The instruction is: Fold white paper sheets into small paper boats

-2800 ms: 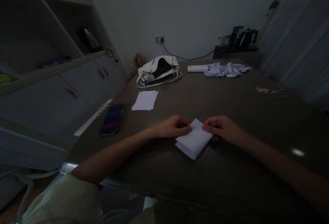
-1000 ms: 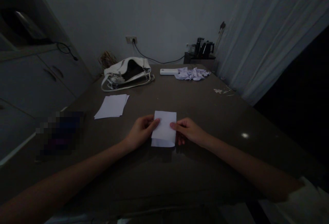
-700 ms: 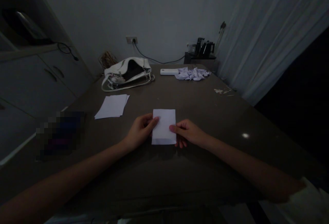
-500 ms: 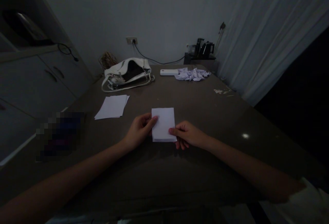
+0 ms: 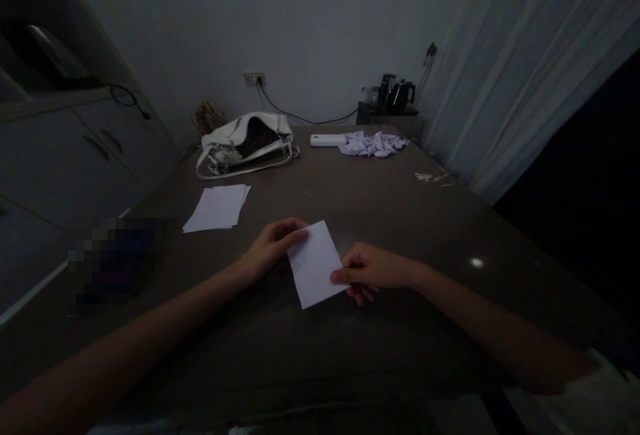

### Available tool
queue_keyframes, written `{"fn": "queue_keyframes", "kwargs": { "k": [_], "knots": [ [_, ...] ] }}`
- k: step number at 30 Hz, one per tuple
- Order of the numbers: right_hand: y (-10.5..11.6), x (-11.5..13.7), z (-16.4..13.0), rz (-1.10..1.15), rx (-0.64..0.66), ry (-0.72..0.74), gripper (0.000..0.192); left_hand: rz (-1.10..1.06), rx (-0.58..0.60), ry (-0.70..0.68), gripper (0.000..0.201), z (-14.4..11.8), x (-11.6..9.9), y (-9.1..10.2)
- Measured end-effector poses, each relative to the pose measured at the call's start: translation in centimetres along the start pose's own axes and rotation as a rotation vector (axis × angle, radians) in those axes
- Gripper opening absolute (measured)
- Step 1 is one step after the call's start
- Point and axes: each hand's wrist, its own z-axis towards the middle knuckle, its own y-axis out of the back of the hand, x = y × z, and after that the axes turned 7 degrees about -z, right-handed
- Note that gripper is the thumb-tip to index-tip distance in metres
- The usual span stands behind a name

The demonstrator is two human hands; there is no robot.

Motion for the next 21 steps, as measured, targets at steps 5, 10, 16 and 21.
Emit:
{"fn": "queue_keyframes", "kwargs": {
  "k": [5,10,16,21],
  "knots": [
    [0.4,0.8,-1.4,-0.219,0.155,0.065,0.041,-0.008,0.185,0.114,0.026,0.1,-0.3,0.0],
    [0.6,0.7,-0.7,-0.405,-0.408,0.224,0.032,0.023,0.26,0.084,0.027,0.0,0.0,0.0],
    [-0.6,0.3,0.4,-0.377,-0.71,0.287,0.012,0.176,0.315,0.057,0.027,-0.6,0.5,-0.7],
    [-1.6,0.2,0.7,-0.426,-0.748,0.291,0.011,0.325,0.292,-0.04,0.026,-1.2,0.3,-1.5]
  ]
}}
